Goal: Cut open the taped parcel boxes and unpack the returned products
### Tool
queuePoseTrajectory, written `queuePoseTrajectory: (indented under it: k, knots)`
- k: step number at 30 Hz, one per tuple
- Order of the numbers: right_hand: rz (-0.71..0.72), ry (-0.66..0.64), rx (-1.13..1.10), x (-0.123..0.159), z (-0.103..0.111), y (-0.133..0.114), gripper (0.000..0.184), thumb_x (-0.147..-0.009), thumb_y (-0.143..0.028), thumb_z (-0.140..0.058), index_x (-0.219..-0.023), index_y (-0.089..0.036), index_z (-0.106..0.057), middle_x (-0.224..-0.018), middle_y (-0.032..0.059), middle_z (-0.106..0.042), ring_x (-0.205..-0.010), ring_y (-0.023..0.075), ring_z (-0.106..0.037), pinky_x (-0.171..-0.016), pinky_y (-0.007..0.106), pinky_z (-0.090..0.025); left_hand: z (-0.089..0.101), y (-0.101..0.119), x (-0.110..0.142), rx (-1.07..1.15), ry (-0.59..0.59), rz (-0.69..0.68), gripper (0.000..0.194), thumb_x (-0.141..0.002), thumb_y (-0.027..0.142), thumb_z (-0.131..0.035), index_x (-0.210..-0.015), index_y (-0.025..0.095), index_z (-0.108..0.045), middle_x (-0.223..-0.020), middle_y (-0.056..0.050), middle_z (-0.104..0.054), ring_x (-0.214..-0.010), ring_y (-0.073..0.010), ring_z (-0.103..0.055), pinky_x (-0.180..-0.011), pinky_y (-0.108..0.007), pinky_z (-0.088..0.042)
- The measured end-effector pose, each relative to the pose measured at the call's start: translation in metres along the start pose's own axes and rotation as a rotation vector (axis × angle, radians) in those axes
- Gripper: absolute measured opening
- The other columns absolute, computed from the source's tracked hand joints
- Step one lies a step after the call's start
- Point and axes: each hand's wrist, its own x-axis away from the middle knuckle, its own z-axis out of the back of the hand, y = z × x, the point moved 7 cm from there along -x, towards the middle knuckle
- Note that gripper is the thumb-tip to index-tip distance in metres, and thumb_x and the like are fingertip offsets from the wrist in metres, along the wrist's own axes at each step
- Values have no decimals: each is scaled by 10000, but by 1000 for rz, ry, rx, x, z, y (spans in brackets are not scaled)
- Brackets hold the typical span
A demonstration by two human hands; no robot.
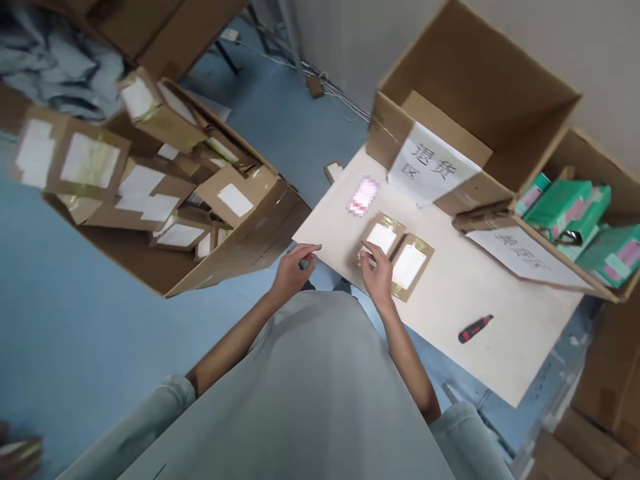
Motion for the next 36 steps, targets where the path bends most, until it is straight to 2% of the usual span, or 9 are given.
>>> queuePoseTrajectory:
  k: [4,10,13,16,21,25,30,33,36]
  knots:
    - [86,-182,4,-18,-91,-46,457,-1093,-605,-660,-1315,-254,-852,-1407,146,-829,-1307,318,-788,-1135,527,-673,83,-41,17,81,185,140,338,-1000,203,-645,-1271,243,-843,-1265,-83,-807,-918,-165,-774,-944,-337,-673]
    - [160,-430,36,-34,-247,-101,486,-1087,-634,-646,-1286,-243,-855,-1358,145,-840,-1271,309,-796,-1110,504,-689,209,-119,60,167,449,345,350,-964,237,-655,-1261,232,-841,-1254,-81,-807,-939,-174,-781,-957,-342,-684]
    - [205,-536,61,-40,-319,-128,494,-1083,-637,-644,-1280,-238,-857,-1337,153,-843,-1249,314,-805,-1095,490,-692,264,-152,81,180,549,407,355,-953,243,-666,-1266,230,-833,-1253,-83,-812,-967,-190,-798,-976,-358,-690]
    - [246,-611,86,-45,-377,-157,480,-1085,-629,-641,-1286,-251,-858,-1343,144,-846,-1249,318,-809,-1103,489,-688,311,-176,95,184,640,442,376,-920,210,-645,-1243,226,-837,-1263,-87,-811,-976,-197,-813,-981,-369,-689]
    - [263,-730,70,-57,-449,-192,483,-1086,-630,-651,-1308,-252,-853,-1395,145,-832,-1277,330,-813,-1149,513,-674,367,-209,96,207,749,479,394,-907,228,-651,-1262,212,-822,-1267,-107,-816,-1037,-233,-829,-1022,-415,-689]
    - [251,-822,55,-92,-512,-202,619,-1055,-743,-667,-1402,-251,-808,-1458,158,-807,-1359,347,-781,-1189,531,-658,408,-238,83,225,909,523,448,-967,365,-728,-1384,203,-748,-1451,-165,-775,-1191,-290,-815,-1097,-478,-674]
    - [381,-882,62,-176,-638,-218,973,-982,-948,-602,-1691,-282,-586,-1729,164,-616,-1573,376,-626,-1302,593,-559,460,-280,49,227,1048,578,732,-982,482,-842,-1620,235,-584,-1696,-200,-612,-1476,-362,-690,-1196,-497,-625]
    - [463,-931,189,-221,-725,-225,1047,-1005,-951,-553,-1813,-302,-403,-1856,139,-454,-1729,401,-427,-1399,663,-402,487,-308,20,268,1075,659,829,-984,402,-873,-1690,185,-495,-1758,-234,-536,-1567,-383,-617,-1264,-516,-566]
    - [486,-975,271,-243,-785,-228,1065,-999,-909,-614,-1819,-264,-397,-1867,136,-440,-1771,408,-338,-1457,665,-264,503,-328,-11,333,1021,688,794,-962,264,-878,-1652,144,-503,-1692,-230,-610,-1522,-346,-656,-1282,-523,-539]
